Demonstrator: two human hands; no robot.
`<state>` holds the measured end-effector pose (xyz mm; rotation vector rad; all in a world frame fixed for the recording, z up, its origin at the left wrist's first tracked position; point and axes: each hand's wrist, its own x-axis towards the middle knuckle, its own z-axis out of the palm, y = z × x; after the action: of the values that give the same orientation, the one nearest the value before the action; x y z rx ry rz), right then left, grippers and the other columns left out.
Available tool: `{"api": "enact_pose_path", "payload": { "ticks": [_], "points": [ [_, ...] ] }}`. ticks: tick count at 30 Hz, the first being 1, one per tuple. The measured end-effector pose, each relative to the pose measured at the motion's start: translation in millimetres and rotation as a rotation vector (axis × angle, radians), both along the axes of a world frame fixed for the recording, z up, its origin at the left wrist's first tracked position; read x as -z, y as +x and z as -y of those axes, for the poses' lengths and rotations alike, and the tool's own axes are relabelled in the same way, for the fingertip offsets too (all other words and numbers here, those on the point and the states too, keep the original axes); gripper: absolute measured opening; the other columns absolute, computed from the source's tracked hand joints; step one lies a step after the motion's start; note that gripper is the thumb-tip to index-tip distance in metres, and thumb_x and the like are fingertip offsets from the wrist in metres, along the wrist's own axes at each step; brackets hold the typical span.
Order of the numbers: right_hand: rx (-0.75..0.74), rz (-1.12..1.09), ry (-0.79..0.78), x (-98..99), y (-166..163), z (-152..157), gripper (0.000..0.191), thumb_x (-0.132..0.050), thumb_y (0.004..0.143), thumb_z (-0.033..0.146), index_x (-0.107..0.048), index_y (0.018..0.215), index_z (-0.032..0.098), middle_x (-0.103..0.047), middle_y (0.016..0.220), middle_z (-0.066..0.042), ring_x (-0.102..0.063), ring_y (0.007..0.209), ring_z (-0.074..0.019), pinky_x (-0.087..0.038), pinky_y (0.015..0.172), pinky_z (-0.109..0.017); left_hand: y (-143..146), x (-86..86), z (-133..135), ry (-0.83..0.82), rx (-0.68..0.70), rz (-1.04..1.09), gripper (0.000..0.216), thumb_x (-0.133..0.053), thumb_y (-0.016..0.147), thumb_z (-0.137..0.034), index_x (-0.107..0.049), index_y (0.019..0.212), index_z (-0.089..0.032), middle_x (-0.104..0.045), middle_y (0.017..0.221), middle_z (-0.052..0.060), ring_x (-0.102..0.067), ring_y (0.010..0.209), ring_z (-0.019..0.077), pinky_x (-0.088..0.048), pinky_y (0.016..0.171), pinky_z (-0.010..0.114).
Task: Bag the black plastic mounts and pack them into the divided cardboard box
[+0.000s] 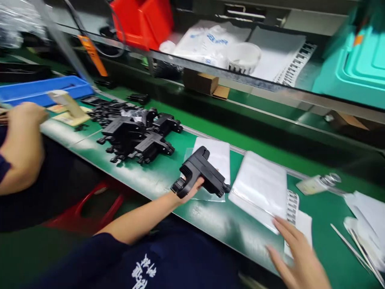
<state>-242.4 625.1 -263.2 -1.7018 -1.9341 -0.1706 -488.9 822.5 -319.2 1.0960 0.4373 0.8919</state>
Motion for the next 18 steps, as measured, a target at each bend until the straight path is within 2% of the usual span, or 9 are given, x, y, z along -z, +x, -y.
{"api": "enact_pose_path", "payload": {
  "ticks": [2, 4, 7, 10, 12, 14, 16, 17, 18],
  "points": [
    [-0.071, 0.024, -0.072, 6.6, -34, -27, 0.073, -0.059, 0.088, 0.048, -0.027, 0.150, 0.024, -0.050, 0.140, -0.015, -0.053, 0.125, -0.0317, -0.054, 0.093, -0.046, 15, 5.0, 17, 0.019, 0.119, -0.015, 0.054, -0.062, 0.082, -0.059, -0.064, 0.123, -0.023, -0.064, 0.127, 0.010, -0.052, 0.127, 0.0292, -0.037, 0.111, 0.046],
    [-0.105, 0.004, -0.125, 11.7, -57, -57, 0.084, -0.061, 0.086, 0.046, -0.016, 0.153, 0.022, -0.048, 0.142, -0.016, -0.053, 0.126, -0.0313, -0.055, 0.091, -0.045, 13, 8.2, 19, 0.056, 0.210, -0.062, 0.050, -0.068, 0.080, -0.052, -0.065, 0.120, -0.023, -0.063, 0.129, 0.008, -0.050, 0.129, 0.0292, -0.033, 0.114, 0.045],
    [-0.106, -0.028, -0.181, 16.6, -72, -83, 0.071, -0.058, 0.088, 0.036, -0.024, 0.150, 0.025, -0.063, 0.124, -0.011, -0.064, 0.104, -0.0259, -0.059, 0.073, -0.037, -13, 10.7, 2, 0.029, 0.315, -0.114, 0.052, -0.079, 0.069, -0.038, -0.067, 0.116, -0.020, -0.068, 0.120, 0.008, -0.057, 0.119, 0.0312, -0.041, 0.106, 0.044],
    [-0.124, 0.044, -0.073, 19.7, -72, -83, 0.060, -0.058, 0.089, 0.029, -0.038, 0.144, 0.022, -0.068, 0.106, -0.010, -0.063, 0.091, -0.0259, -0.057, 0.070, -0.037, -41, 11.4, -17, -0.124, 0.405, -0.125, 0.058, -0.073, 0.072, -0.045, -0.063, 0.121, -0.016, -0.068, 0.116, 0.012, -0.063, 0.106, 0.0315, -0.050, 0.089, 0.041],
    [-0.178, 0.112, -0.035, 21.6, -70, -78, 0.056, -0.057, 0.089, 0.024, -0.043, 0.142, 0.023, -0.067, 0.107, -0.011, -0.060, 0.093, -0.0260, -0.056, 0.077, -0.039, -47, 11.6, -20, -0.128, 0.363, -0.182, 0.063, -0.070, 0.073, -0.054, -0.060, 0.121, -0.015, -0.066, 0.115, 0.013, -0.062, 0.103, 0.0303, -0.049, 0.084, 0.038],
    [-0.212, 0.073, -0.060, 25.0, -68, -73, 0.053, -0.058, 0.089, 0.025, -0.046, 0.141, 0.027, -0.064, 0.118, -0.011, -0.058, 0.103, -0.0271, -0.053, 0.088, -0.043, -44, 11.5, -18, -0.007, 0.219, -0.299, 0.064, -0.070, 0.073, -0.059, -0.059, 0.117, -0.015, -0.065, 0.113, 0.012, -0.060, 0.103, 0.0290, -0.047, 0.085, 0.035],
    [-0.149, -0.161, -0.118, 31.6, -64, -68, 0.054, -0.061, 0.087, 0.040, -0.048, 0.138, 0.029, -0.058, 0.129, -0.011, -0.055, 0.115, -0.0284, -0.049, 0.096, -0.047, -36, 10.5, -12, 0.143, 0.071, -0.417, 0.063, -0.065, 0.075, -0.064, -0.057, 0.114, -0.015, -0.064, 0.109, 0.011, -0.058, 0.102, 0.0280, -0.046, 0.086, 0.035],
    [-0.075, -0.346, -0.154, 36.4, -61, -67, 0.053, -0.058, 0.087, 0.049, -0.051, 0.135, 0.027, -0.059, 0.126, -0.011, -0.057, 0.113, -0.0279, -0.051, 0.093, -0.046, -33, 9.6, -10, 0.211, 0.025, -0.460, 0.065, -0.062, 0.076, -0.068, -0.056, 0.113, -0.015, -0.063, 0.106, 0.010, -0.058, 0.100, 0.0278, -0.047, 0.084, 0.035],
    [0.006, -0.561, -0.209, 42.2, -58, -66, 0.053, -0.052, 0.088, 0.058, -0.055, 0.130, 0.024, -0.063, 0.117, -0.012, -0.062, 0.103, -0.0261, -0.054, 0.085, -0.043, -31, 8.5, -8, 0.278, 0.000, -0.500, 0.066, -0.059, 0.076, -0.070, -0.055, 0.114, -0.015, -0.063, 0.104, 0.010, -0.059, 0.098, 0.0275, -0.047, 0.082, 0.035]
  ]
}}
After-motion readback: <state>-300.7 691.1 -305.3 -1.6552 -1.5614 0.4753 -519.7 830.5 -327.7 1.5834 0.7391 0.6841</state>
